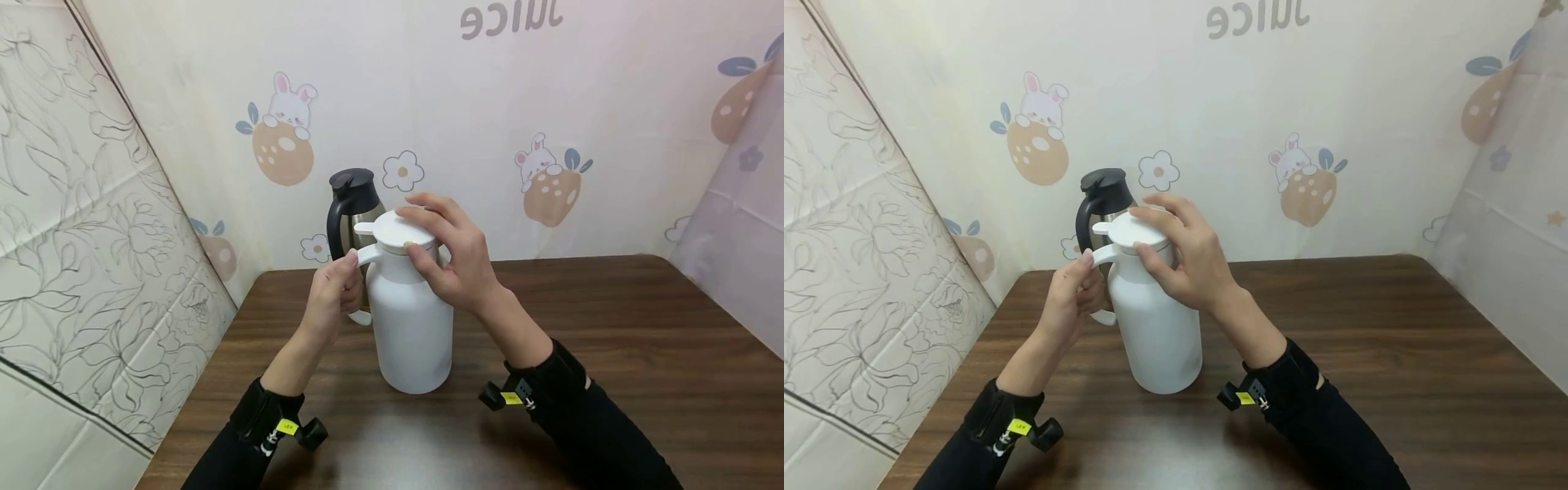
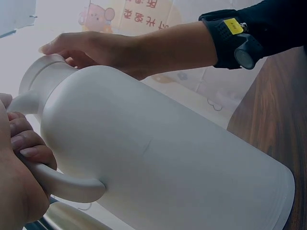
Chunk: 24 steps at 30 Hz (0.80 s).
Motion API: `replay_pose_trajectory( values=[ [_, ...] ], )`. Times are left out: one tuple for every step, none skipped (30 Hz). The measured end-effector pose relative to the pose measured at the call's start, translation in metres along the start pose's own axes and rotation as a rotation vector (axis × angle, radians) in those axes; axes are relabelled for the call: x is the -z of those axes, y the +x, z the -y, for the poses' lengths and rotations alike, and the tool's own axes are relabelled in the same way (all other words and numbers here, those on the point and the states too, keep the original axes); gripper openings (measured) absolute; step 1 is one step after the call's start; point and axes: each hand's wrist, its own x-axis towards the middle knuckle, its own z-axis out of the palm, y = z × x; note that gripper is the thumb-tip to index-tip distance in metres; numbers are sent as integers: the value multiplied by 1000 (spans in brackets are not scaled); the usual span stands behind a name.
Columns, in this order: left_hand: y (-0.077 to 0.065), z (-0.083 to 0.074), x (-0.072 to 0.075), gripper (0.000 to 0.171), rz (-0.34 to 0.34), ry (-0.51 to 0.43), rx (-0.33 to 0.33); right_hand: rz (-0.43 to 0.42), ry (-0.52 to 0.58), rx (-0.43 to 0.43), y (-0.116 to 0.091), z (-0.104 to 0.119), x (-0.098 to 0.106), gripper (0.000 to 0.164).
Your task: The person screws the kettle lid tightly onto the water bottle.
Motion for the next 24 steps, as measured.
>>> replay_pose_trajectory(
  values=[
    [0,0,0,49,0,1,-3,-1,5,-8,0,0,0,47],
    [0,-1,0,49,-1,1,-3,-1,14,-14,0,-1,1,46],
    [1,-1,0,49,-1,4,-4,1,21,-16,1,-2,1,46],
    [1,-1,0,49,-1,5,-2,6,27,-16,1,-2,1,45],
    [1,-1,-1,49,-1,7,-1,8,33,-16,1,-2,2,45],
    [1,-2,-1,50,-1,7,0,12,39,-17,1,-2,2,44],
    [1,-2,-1,50,-2,6,1,14,39,-18,1,-2,2,43],
    [1,-2,-1,49,-3,7,2,14,36,-20,1,-2,2,42],
    [1,-2,0,49,-4,8,4,12,28,-25,2,-1,2,42],
    [1,-3,-1,49,-4,7,6,6,16,-32,2,0,2,41],
    [1,-3,0,49,-2,5,7,-1,-1,-39,3,1,2,42],
    [2,-3,0,49,-1,4,9,-7,-17,-45,3,3,2,42],
    [2,-4,0,49,1,3,10,-11,-35,-49,4,4,2,42],
    [2,-4,0,48,3,1,10,-13,-50,-53,4,5,2,42],
    [2,-4,0,48,4,1,10,-13,-60,-57,5,7,1,42],
    [2,-3,1,48,4,1,8,-13,-64,-61,5,8,1,43],
    [2,-3,1,48,3,3,6,-11,-62,-66,5,8,0,43],
    [2,-3,1,49,2,5,5,-10,-52,-69,5,8,0,43],
    [2,-3,1,49,2,6,4,-5,-41,-72,5,8,0,45],
    [2,-2,2,49,1,7,3,-4,-27,-76,4,7,0,45],
    [1,-2,2,49,1,9,2,-1,-9,-80,4,6,0,46],
    [1,-2,2,49,3,11,1,4,7,-83,3,5,0,47],
    [1,-2,1,49,5,12,1,8,22,-84,2,4,0,47],
    [1,-2,1,49,7,11,-1,16,37,-82,2,3,0,47]
  ],
)
